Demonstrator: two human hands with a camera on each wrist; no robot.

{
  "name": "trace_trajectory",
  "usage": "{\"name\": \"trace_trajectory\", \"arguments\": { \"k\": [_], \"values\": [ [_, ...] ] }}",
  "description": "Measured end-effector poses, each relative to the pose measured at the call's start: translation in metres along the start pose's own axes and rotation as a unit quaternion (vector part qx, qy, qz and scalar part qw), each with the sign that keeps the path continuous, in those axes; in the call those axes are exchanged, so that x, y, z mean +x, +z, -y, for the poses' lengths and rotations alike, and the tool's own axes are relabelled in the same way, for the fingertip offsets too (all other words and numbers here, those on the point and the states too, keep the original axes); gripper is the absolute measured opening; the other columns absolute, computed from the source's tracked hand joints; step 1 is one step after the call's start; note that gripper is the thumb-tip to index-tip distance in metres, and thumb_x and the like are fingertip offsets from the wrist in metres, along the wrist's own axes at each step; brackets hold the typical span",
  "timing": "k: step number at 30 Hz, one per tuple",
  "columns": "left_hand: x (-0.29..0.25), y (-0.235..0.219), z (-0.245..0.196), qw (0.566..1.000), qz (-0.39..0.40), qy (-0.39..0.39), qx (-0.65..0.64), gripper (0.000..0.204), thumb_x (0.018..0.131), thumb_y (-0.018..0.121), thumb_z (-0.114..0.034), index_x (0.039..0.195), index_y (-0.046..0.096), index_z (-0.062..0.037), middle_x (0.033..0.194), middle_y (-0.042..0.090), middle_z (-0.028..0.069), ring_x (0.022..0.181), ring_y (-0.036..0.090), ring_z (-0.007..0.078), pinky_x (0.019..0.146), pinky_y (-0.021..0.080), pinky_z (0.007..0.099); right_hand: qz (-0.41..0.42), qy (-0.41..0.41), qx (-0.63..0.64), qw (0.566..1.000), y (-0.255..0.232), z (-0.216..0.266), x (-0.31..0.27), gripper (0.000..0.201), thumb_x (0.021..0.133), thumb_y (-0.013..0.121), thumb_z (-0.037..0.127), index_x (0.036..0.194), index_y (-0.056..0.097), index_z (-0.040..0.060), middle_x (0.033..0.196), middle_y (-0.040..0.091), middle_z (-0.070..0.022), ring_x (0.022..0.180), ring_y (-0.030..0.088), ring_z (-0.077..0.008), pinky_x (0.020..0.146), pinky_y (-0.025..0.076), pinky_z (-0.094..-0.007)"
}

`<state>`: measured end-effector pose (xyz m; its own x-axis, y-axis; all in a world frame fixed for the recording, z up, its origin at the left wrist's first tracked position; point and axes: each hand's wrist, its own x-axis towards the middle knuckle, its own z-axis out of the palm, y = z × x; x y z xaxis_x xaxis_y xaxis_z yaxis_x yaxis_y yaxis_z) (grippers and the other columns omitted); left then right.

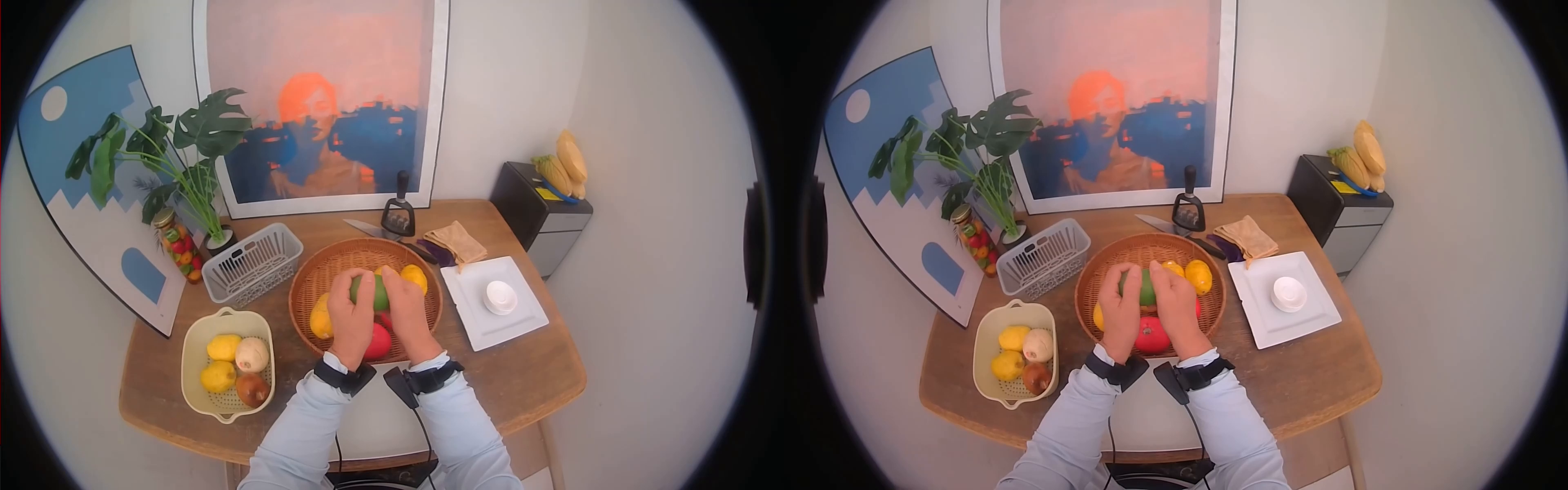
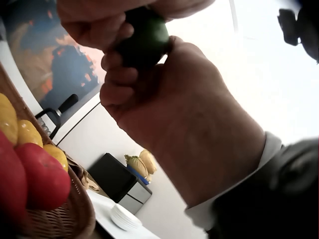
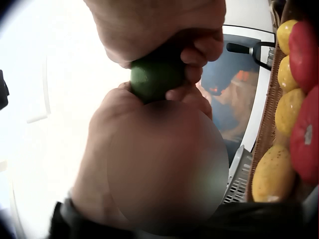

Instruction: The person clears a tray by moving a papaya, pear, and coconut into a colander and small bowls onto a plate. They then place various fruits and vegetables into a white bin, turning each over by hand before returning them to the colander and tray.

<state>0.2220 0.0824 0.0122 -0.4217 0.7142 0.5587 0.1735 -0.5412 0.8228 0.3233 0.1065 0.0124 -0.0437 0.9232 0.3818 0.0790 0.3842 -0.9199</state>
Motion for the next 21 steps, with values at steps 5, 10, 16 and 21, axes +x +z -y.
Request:
{"name": "trace_trajectory", "arguments": {
  "k": [5, 10, 16, 21],
  "values": [
    [0.004, -0.010, -0.002, 0.971, 0.040, -0.202, -0.119, 0.021, 0.098, 0.059, -0.019, 0.102, 0.057, 0.0008, 0.091, 0.058, 0.0091, 0.085, 0.056, 0.0167, 0.076, 0.047, 0.0316, -0.058, -0.233, -0.143, 0.960, 0.007, 0.009, -0.006, 0.033, 0.097, 0.058, 0.032, 0.090, 0.067, 0.0010, 0.076, 0.064, -0.0128, 0.066, 0.062, -0.0252, 0.059, 0.049, -0.0348],
    [-0.002, -0.002, -0.002, 0.995, 0.025, 0.062, 0.078, 0.027, 0.096, 0.064, -0.026, 0.105, 0.056, -0.0018, 0.094, 0.060, 0.0075, 0.083, 0.058, 0.0167, 0.069, 0.049, 0.0318, 0.019, 0.126, 0.126, 0.984, 0.000, -0.003, 0.001, 0.030, 0.097, 0.058, 0.030, 0.099, 0.065, 0.0007, 0.079, 0.067, -0.0166, 0.072, 0.065, -0.0341, 0.061, 0.051, -0.0375],
    [-0.001, -0.002, -0.014, 0.956, 0.014, -0.208, -0.207, 0.026, 0.096, 0.064, -0.023, 0.112, 0.055, -0.0038, 0.104, 0.060, 0.0056, 0.091, 0.059, 0.0160, 0.078, 0.049, 0.0301, -0.058, -0.200, -0.106, 0.972, 0.005, 0.014, -0.007, 0.034, 0.103, 0.048, 0.031, 0.098, 0.064, 0.0006, 0.079, 0.064, -0.0215, 0.071, 0.065, -0.0389, 0.059, 0.049, -0.0427],
    [0.000, -0.003, -0.004, 0.947, 0.059, -0.189, -0.254, 0.029, 0.095, 0.067, -0.023, 0.115, 0.055, -0.0050, 0.107, 0.059, 0.0054, 0.095, 0.059, 0.0133, 0.077, 0.051, 0.0276, -0.033, -0.111, -0.157, 0.981, 0.003, 0.001, -0.005, 0.028, 0.103, 0.050, 0.025, 0.098, 0.062, 0.0005, 0.079, 0.063, -0.0219, 0.071, 0.064, -0.0394, 0.061, 0.050, -0.0427]
  ]
}}
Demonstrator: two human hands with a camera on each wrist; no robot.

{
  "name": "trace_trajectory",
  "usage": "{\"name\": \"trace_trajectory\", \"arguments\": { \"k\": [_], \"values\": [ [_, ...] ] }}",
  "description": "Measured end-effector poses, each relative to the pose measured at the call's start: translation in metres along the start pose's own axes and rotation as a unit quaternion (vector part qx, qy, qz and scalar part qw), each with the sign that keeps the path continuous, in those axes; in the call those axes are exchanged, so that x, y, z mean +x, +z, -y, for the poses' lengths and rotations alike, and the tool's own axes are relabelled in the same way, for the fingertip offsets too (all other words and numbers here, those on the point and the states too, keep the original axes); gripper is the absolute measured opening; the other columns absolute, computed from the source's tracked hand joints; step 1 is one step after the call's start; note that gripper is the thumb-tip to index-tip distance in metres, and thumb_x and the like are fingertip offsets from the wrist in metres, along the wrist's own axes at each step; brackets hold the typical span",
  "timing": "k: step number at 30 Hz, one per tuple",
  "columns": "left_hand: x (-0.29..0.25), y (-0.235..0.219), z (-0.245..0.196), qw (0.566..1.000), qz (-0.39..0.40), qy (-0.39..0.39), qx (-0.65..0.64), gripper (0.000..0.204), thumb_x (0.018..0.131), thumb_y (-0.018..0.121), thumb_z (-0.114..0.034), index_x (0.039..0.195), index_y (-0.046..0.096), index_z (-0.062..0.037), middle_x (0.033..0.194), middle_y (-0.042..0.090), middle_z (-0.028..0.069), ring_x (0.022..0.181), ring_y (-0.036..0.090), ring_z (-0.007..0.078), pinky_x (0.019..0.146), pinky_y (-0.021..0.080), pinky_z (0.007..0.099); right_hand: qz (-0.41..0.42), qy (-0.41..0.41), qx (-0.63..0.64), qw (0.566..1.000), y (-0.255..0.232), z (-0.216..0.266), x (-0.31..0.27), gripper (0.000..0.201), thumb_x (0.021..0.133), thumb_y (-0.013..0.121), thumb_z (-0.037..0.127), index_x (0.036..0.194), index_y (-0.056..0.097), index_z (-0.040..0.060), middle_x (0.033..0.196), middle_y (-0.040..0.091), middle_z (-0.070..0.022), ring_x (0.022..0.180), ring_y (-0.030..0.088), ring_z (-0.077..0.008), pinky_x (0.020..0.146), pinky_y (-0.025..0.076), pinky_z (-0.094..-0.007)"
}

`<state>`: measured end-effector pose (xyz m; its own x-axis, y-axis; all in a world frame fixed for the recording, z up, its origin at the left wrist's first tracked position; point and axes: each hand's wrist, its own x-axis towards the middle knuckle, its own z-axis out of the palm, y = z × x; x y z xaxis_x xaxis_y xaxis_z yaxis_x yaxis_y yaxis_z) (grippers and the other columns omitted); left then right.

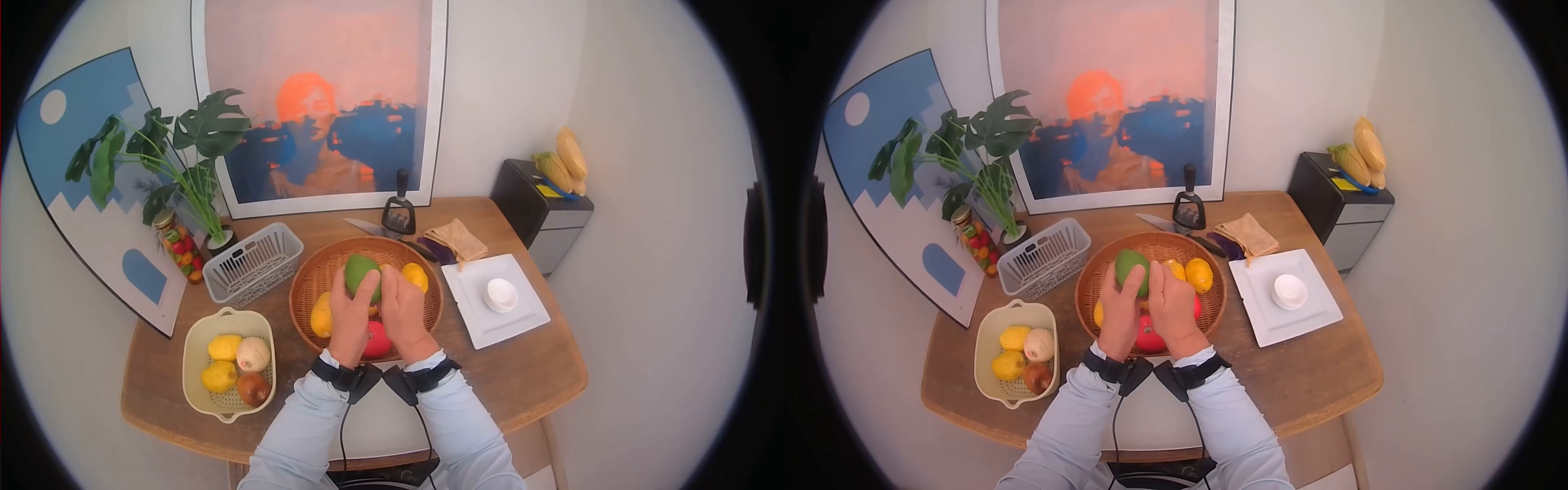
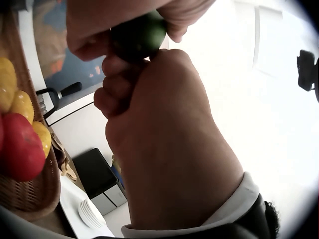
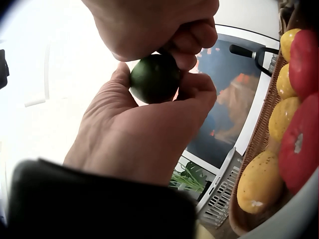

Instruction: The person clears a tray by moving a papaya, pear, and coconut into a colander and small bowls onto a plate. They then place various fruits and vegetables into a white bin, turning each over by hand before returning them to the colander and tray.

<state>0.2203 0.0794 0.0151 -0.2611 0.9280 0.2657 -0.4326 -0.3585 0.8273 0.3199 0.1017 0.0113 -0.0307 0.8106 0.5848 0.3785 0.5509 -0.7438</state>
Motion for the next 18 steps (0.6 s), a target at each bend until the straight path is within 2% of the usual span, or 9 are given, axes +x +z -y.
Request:
{"name": "trace_trajectory", "arguments": {
  "k": [1, 4, 5, 7, 8, 11, 12, 15, 18],
  "values": [
    [0.001, 0.000, 0.002, 1.000, -0.006, -0.001, -0.022, 0.031, 0.094, 0.068, -0.022, 0.117, 0.055, -0.0041, 0.107, 0.059, 0.0061, 0.095, 0.058, 0.0133, 0.077, 0.051, 0.0273, 0.018, -0.001, -0.038, 0.999, -0.001, -0.001, 0.001, 0.027, 0.103, 0.050, 0.024, 0.098, 0.062, 0.0004, 0.080, 0.063, -0.0217, 0.072, 0.064, -0.0391, 0.061, 0.050, -0.0422],
    [0.001, 0.003, 0.003, 0.999, -0.014, -0.007, -0.043, 0.035, 0.092, 0.070, -0.018, 0.119, 0.055, -0.0022, 0.108, 0.059, 0.0062, 0.095, 0.058, 0.0133, 0.077, 0.051, 0.0275, -0.078, -0.058, 0.019, 0.995, -0.001, 0.007, 0.003, 0.025, 0.102, 0.053, 0.023, 0.098, 0.062, -0.0004, 0.083, 0.064, -0.0212, 0.073, 0.064, -0.0365, 0.064, 0.050, -0.0395],
    [0.001, 0.004, 0.002, 0.999, -0.016, -0.009, -0.043, 0.036, 0.091, 0.071, -0.016, 0.120, 0.055, -0.0017, 0.108, 0.059, 0.0059, 0.095, 0.058, 0.0133, 0.078, 0.051, 0.0278, -0.070, -0.045, 0.055, 0.995, -0.003, 0.007, 0.004, 0.026, 0.101, 0.055, 0.025, 0.099, 0.062, -0.0005, 0.084, 0.064, -0.0211, 0.073, 0.065, -0.0355, 0.064, 0.050, -0.0390],
    [0.002, 0.001, -0.001, 0.995, 0.007, 0.018, 0.093, 0.040, 0.087, 0.072, -0.011, 0.122, 0.054, -0.0009, 0.110, 0.059, 0.0085, 0.099, 0.059, 0.0185, 0.082, 0.050, 0.0314, -0.051, -0.019, 0.126, 0.990, -0.008, 0.005, 0.005, 0.030, 0.099, 0.059, 0.029, 0.101, 0.063, -0.0009, 0.086, 0.065, -0.0208, 0.075, 0.065, -0.0337, 0.065, 0.050, -0.0379],
    [0.002, 0.000, -0.002, 0.986, 0.019, 0.031, 0.161, 0.043, 0.085, 0.073, -0.009, 0.123, 0.054, -0.0005, 0.110, 0.059, 0.0099, 0.101, 0.059, 0.0211, 0.084, 0.050, 0.0332, -0.035, -0.024, 0.098, 0.994, -0.009, 0.004, 0.006, 0.032, 0.097, 0.062, 0.031, 0.101, 0.063, -0.0008, 0.085, 0.065, -0.0205, 0.075, 0.065, -0.0331, 0.065, 0.050, -0.0377],
    [0.004, -0.003, 0.012, 0.887, 0.050, 0.260, 0.378, 0.050, 0.079, 0.075, -0.004, 0.124, 0.055, -0.0017, 0.112, 0.059, 0.0121, 0.110, 0.058, 0.0270, 0.091, 0.048, 0.0374, 0.002, -0.009, 0.026, 1.000, -0.012, 0.002, 0.005, 0.039, 0.093, 0.067, 0.037, 0.101, 0.064, -0.0007, 0.084, 0.066, -0.0196, 0.075, 0.066, -0.0317, 0.065, 0.050, -0.0371],
    [0.004, -0.003, 0.014, 0.874, 0.059, 0.269, 0.401, 0.053, 0.073, 0.076, -0.002, 0.122, 0.055, -0.0013, 0.112, 0.058, 0.0168, 0.114, 0.056, 0.0324, 0.094, 0.045, 0.0397, 0.009, 0.013, 0.012, 1.000, -0.012, 0.002, 0.006, 0.040, 0.091, 0.068, 0.038, 0.100, 0.065, -0.0007, 0.083, 0.066, -0.0193, 0.075, 0.066, -0.0315, 0.066, 0.051, -0.0371],
    [0.003, -0.001, 0.008, 0.862, 0.089, 0.269, 0.421, 0.054, 0.075, 0.074, 0.000, 0.124, 0.053, -0.0020, 0.112, 0.058, 0.0172, 0.114, 0.056, 0.0304, 0.092, 0.046, 0.0378, -0.003, 0.035, 0.026, 0.999, -0.012, 0.006, 0.005, 0.040, 0.091, 0.068, 0.039, 0.097, 0.066, -0.0008, 0.080, 0.066, -0.0192, 0.074, 0.066, -0.0317, 0.067, 0.051, -0.0372],
    [0.002, -0.004, 0.012, 0.900, 0.095, 0.209, 0.370, 0.056, 0.076, 0.073, -0.001, 0.128, 0.049, -0.0025, 0.113, 0.058, 0.0177, 0.114, 0.056, 0.0297, 0.092, 0.047, 0.0370, -0.020, -0.016, 0.045, 0.999, -0.015, 0.006, 0.008, 0.035, 0.092, 0.065, 0.033, 0.095, 0.068, -0.0012, 0.080, 0.067, -0.0184, 0.074, 0.066, -0.0288, 0.067, 0.051, -0.0361]
  ]
}}
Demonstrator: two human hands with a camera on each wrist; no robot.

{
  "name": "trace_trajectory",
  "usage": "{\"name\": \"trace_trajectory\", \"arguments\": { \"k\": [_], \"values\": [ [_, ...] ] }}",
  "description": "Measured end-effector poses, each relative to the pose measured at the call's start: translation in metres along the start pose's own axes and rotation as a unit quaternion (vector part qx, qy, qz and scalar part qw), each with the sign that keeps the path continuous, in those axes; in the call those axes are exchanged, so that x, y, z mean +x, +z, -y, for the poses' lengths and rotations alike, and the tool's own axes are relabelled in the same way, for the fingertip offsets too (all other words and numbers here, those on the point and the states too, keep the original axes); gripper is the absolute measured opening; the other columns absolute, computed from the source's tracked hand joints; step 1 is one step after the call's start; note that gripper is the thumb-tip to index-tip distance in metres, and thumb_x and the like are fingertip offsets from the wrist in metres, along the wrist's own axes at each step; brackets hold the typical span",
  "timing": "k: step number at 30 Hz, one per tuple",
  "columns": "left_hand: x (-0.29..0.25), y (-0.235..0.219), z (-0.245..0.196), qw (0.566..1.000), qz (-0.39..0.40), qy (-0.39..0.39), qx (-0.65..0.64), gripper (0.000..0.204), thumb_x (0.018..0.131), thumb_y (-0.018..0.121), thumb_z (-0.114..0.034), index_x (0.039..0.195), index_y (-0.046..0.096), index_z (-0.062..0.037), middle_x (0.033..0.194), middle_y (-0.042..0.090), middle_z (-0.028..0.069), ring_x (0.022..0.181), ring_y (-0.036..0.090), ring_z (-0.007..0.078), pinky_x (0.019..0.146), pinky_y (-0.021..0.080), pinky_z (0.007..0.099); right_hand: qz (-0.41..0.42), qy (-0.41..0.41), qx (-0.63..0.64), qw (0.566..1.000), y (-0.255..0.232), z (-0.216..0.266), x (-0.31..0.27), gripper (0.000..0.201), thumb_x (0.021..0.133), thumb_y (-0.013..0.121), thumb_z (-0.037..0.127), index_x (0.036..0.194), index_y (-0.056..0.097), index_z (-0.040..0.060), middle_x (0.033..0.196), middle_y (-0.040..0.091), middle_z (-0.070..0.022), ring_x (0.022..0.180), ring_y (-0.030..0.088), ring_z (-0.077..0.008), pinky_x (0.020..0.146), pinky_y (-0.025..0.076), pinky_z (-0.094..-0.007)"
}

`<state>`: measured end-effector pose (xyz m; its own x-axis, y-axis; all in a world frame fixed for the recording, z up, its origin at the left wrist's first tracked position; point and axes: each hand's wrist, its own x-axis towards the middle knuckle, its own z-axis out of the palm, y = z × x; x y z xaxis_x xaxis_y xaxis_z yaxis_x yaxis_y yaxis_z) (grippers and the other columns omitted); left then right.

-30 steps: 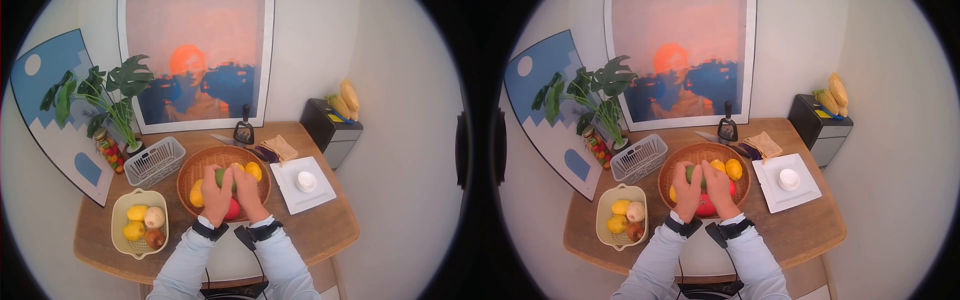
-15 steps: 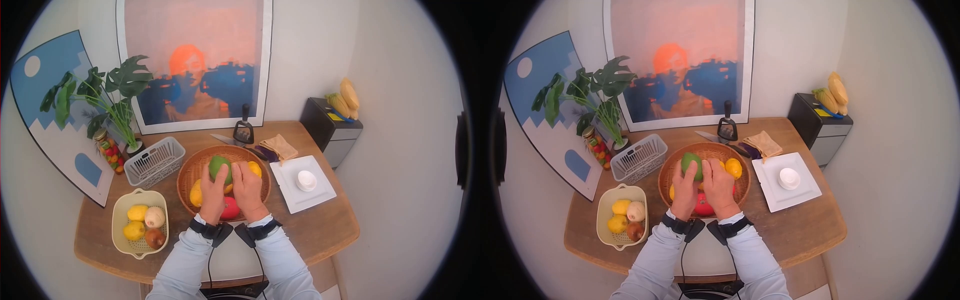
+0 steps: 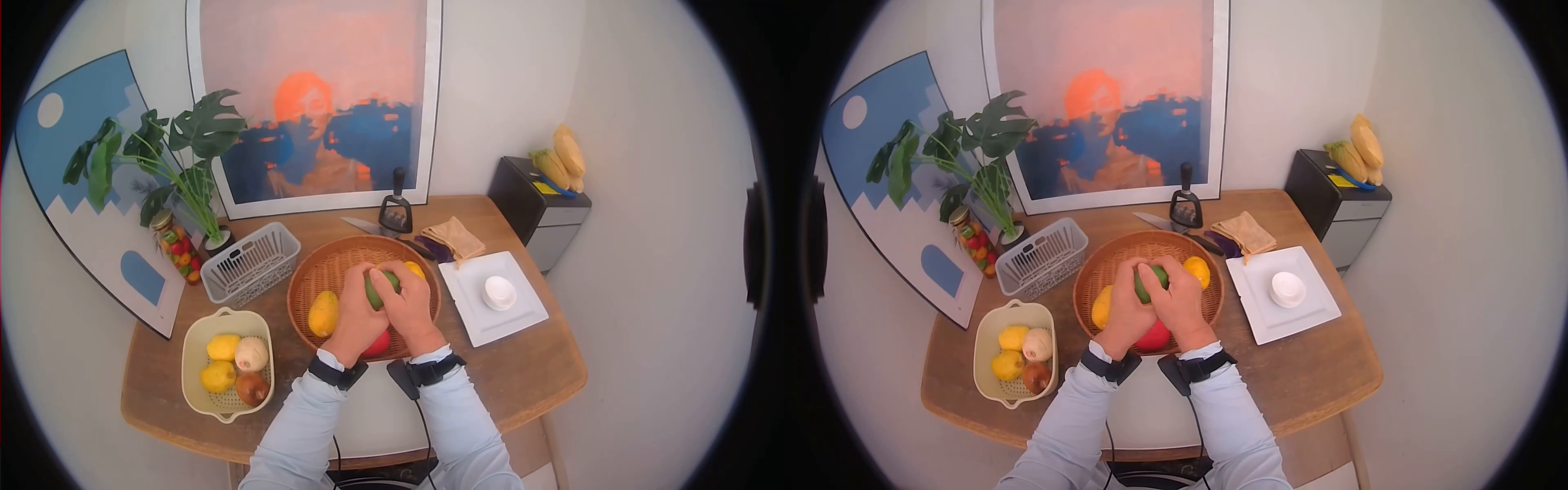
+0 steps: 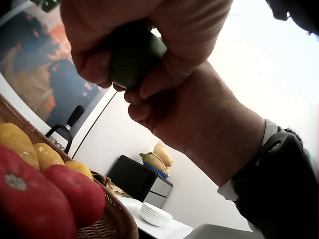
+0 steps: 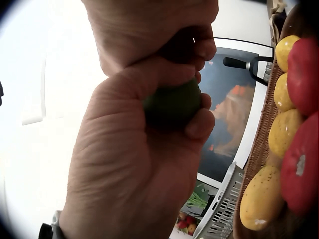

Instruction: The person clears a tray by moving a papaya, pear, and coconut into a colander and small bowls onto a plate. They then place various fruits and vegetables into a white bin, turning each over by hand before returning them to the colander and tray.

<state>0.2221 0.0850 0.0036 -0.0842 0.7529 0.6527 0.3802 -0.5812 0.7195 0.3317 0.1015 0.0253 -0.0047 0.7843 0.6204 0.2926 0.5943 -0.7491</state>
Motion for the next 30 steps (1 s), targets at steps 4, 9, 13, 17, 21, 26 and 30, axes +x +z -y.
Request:
{"name": "trace_trajectory", "arguments": {
  "k": [4, 9, 13, 17, 21, 26, 30],
  "values": [
    [0.000, -0.005, -0.004, 0.998, 0.052, -0.001, -0.024, 0.049, 0.084, 0.069, -0.003, 0.128, 0.048, -0.0025, 0.111, 0.058, 0.0170, 0.108, 0.059, 0.0294, 0.092, 0.047, 0.0359, -0.025, 0.084, 0.069, 0.994, -0.005, 0.003, 0.003, 0.034, 0.094, 0.060, 0.030, 0.091, 0.067, -0.0025, 0.077, 0.066, -0.0204, 0.075, 0.066, -0.0303, 0.069, 0.050, -0.0351],
    [-0.002, 0.002, -0.008, 0.999, 0.037, 0.029, -0.002, 0.033, 0.097, 0.058, -0.016, 0.124, 0.049, 0.0004, 0.109, 0.058, 0.0139, 0.104, 0.059, 0.0235, 0.090, 0.047, 0.0332, -0.053, 0.203, 0.156, 0.965, -0.003, -0.021, 0.003, 0.028, 0.094, 0.058, 0.024, 0.090, 0.066, -0.0027, 0.079, 0.065, -0.0197, 0.077, 0.065, -0.0303, 0.071, 0.050, -0.0354],
    [0.000, 0.000, 0.002, 0.989, -0.028, -0.123, -0.081, 0.031, 0.099, 0.055, -0.026, 0.113, 0.056, 0.0012, 0.100, 0.065, 0.0221, 0.094, 0.064, 0.0380, 0.081, 0.049, 0.0420, -0.077, -0.069, 0.003, 0.995, 0.009, -0.002, -0.002, 0.022, 0.093, 0.062, 0.020, 0.094, 0.066, -0.0021, 0.086, 0.066, -0.0195, 0.080, 0.065, -0.0343, 0.072, 0.051, -0.0380],
    [0.001, -0.008, -0.018, 0.990, -0.029, -0.128, -0.043, 0.030, 0.101, 0.053, -0.028, 0.106, 0.059, 0.0009, 0.094, 0.066, 0.0214, 0.087, 0.065, 0.0350, 0.074, 0.049, 0.0398, -0.067, -0.079, -0.011, 0.995, 0.009, 0.002, -0.003, 0.019, 0.093, 0.062, 0.017, 0.095, 0.067, -0.0012, 0.089, 0.066, -0.0182, 0.081, 0.065, -0.0372, 0.068, 0.052, -0.0411],
    [0.000, -0.001, -0.018, 0.995, -0.024, -0.088, 0.027, 0.030, 0.101, 0.053, -0.029, 0.100, 0.060, 0.0005, 0.088, 0.066, 0.0204, 0.079, 0.064, 0.0317, 0.069, 0.048, 0.0390, -0.016, 0.055, -0.008, 0.998, 0.000, 0.001, -0.002, 0.021, 0.094, 0.061, 0.020, 0.092, 0.067, 0.0005, 0.085, 0.065, -0.0185, 0.076, 0.065, -0.0382, 0.065, 0.051, -0.0426],
    [0.004, -0.008, 0.007, 0.991, -0.044, -0.098, -0.078, 0.033, 0.099, 0.054, -0.030, 0.095, 0.062, 0.0015, 0.083, 0.065, 0.0210, 0.075, 0.064, 0.0313, 0.067, 0.048, 0.0392, -0.047, -0.157, -0.076, 0.984, 0.005, 0.021, -0.001, 0.029, 0.097, 0.058, 0.027, 0.090, 0.067, 0.0010, 0.079, 0.065, -0.0211, 0.072, 0.064, -0.0397, 0.062, 0.050, -0.0431],
    [0.002, -0.008, -0.013, 0.992, -0.016, -0.128, 0.014, 0.036, 0.101, 0.052, -0.031, 0.096, 0.062, 0.0030, 0.083, 0.063, 0.0191, 0.074, 0.061, 0.0256, 0.069, 0.048, 0.0367, -0.010, 0.062, -0.033, 0.997, 0.008, 0.000, -0.004, 0.027, 0.094, 0.062, 0.028, 0.090, 0.067, 0.0015, 0.080, 0.066, -0.0197, 0.071, 0.065, -0.0384, 0.060, 0.050, -0.0422]
  ]
}}
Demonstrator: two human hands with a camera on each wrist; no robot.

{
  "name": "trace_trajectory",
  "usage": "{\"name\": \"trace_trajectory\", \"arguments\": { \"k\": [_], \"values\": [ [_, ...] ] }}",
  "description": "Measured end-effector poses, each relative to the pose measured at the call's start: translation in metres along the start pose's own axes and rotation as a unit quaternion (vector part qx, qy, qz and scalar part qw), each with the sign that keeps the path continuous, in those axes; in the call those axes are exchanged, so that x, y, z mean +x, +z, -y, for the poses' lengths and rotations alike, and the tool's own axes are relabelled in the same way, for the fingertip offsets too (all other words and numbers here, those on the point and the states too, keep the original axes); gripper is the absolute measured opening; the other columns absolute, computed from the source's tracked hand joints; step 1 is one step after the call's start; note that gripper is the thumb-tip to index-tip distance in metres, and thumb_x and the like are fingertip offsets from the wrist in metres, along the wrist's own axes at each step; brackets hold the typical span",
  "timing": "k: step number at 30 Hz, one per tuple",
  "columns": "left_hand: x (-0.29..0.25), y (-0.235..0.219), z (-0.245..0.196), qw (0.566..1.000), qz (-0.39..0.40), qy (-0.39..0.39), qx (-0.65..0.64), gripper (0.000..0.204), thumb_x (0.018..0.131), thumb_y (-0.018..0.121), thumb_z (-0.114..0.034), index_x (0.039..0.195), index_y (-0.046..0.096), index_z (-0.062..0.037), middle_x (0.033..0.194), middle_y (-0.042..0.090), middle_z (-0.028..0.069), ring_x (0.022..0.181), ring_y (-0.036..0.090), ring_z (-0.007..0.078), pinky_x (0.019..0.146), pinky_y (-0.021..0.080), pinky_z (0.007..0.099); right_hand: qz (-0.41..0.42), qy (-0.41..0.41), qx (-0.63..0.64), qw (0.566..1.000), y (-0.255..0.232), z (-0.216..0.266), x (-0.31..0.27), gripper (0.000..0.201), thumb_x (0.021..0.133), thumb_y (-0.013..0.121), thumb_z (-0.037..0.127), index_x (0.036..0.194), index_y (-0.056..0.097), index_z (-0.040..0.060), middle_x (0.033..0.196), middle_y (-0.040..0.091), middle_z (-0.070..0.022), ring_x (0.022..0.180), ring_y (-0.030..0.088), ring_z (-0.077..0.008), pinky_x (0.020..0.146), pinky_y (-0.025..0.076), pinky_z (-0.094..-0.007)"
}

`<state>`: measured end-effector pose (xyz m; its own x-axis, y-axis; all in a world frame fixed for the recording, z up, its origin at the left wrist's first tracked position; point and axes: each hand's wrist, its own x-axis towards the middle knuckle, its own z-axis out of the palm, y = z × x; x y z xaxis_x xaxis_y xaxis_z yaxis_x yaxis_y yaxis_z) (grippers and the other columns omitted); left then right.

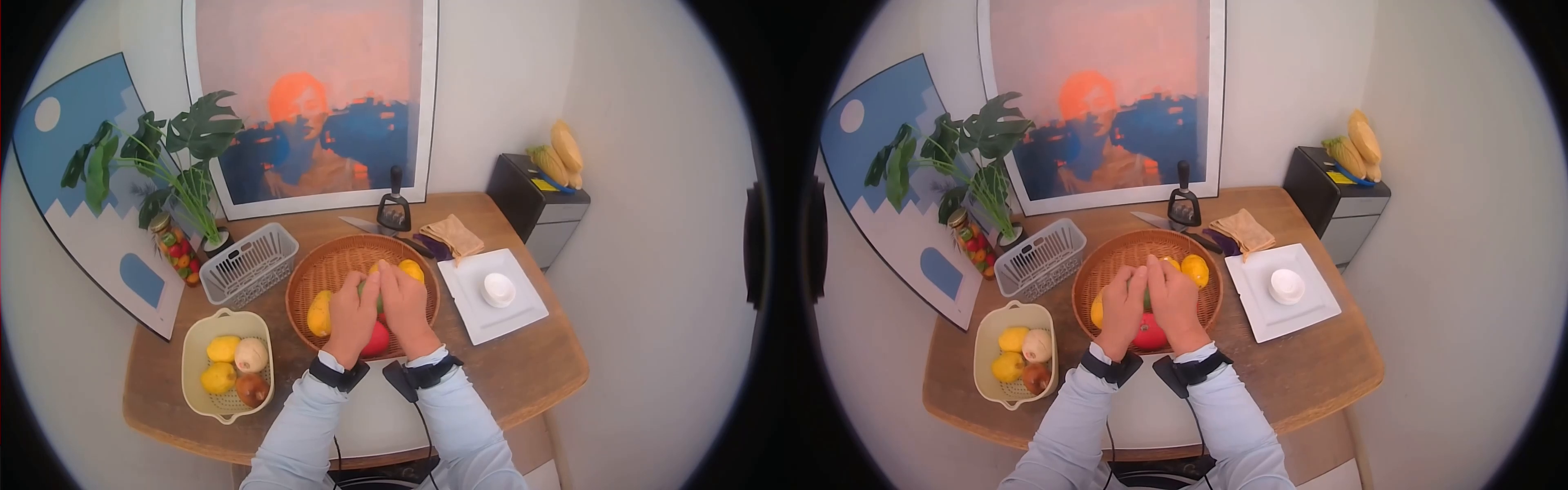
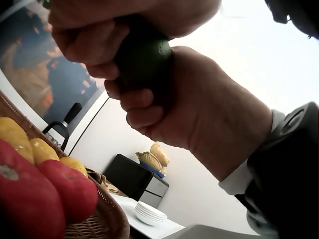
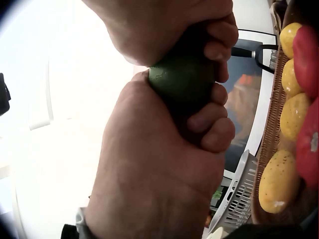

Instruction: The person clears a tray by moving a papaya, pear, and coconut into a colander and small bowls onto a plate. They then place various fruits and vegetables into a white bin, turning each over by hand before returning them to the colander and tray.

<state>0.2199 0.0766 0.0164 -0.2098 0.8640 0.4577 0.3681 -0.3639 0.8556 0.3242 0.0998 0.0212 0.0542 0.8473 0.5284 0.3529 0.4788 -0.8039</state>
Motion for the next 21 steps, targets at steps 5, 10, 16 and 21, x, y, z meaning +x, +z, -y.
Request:
{"name": "trace_trajectory", "arguments": {
  "k": [5, 10, 16, 21],
  "values": [
    [0.008, -0.004, 0.005, 0.934, 0.014, -0.205, -0.292, 0.038, 0.100, 0.054, -0.035, 0.097, 0.062, 0.0019, 0.085, 0.064, 0.0232, 0.077, 0.064, 0.0333, 0.067, 0.048, 0.0406, -0.051, -0.199, -0.040, 0.978, 0.001, 0.015, 0.000, 0.038, 0.098, 0.057, 0.036, 0.091, 0.067, -0.0003, 0.077, 0.065, -0.0224, 0.071, 0.065, -0.0406, 0.061, 0.050, -0.0434],
    [0.006, 0.001, 0.022, 0.998, -0.007, 0.023, -0.063, 0.037, 0.100, 0.055, -0.035, 0.098, 0.061, 0.0010, 0.083, 0.064, 0.0184, 0.075, 0.064, 0.0258, 0.063, 0.048, 0.0383, 0.002, -0.026, -0.003, 1.000, 0.001, 0.002, 0.000, 0.039, 0.099, 0.055, 0.036, 0.093, 0.066, -0.0004, 0.079, 0.065, -0.0216, 0.073, 0.065, -0.0421, 0.064, 0.050, -0.0453],
    [0.007, 0.001, 0.024, 0.986, -0.001, -0.064, -0.155, 0.034, 0.096, 0.062, -0.033, 0.098, 0.061, 0.0006, 0.087, 0.067, 0.0138, 0.076, 0.065, 0.0205, 0.064, 0.050, 0.0355, 0.009, -0.079, 0.028, 0.996, -0.002, 0.009, 0.001, 0.046, 0.103, 0.047, 0.041, 0.094, 0.065, -0.0009, 0.084, 0.065, -0.0231, 0.076, 0.063, -0.0434, 0.066, 0.049, -0.0448],
    [0.001, -0.002, 0.003, 0.995, -0.027, 0.037, -0.088, 0.036, 0.089, 0.074, -0.025, 0.110, 0.059, 0.0003, 0.095, 0.070, 0.0130, 0.085, 0.068, 0.0184, 0.071, 0.053, 0.0307, 0.017, 0.098, 0.218, 0.971, 0.012, -0.016, 0.002, 0.055, 0.104, 0.041, 0.051, 0.093, 0.067, 0.0031, 0.084, 0.067, -0.0155, 0.075, 0.066, -0.0287, 0.062, 0.049, -0.0357]
  ]
}}
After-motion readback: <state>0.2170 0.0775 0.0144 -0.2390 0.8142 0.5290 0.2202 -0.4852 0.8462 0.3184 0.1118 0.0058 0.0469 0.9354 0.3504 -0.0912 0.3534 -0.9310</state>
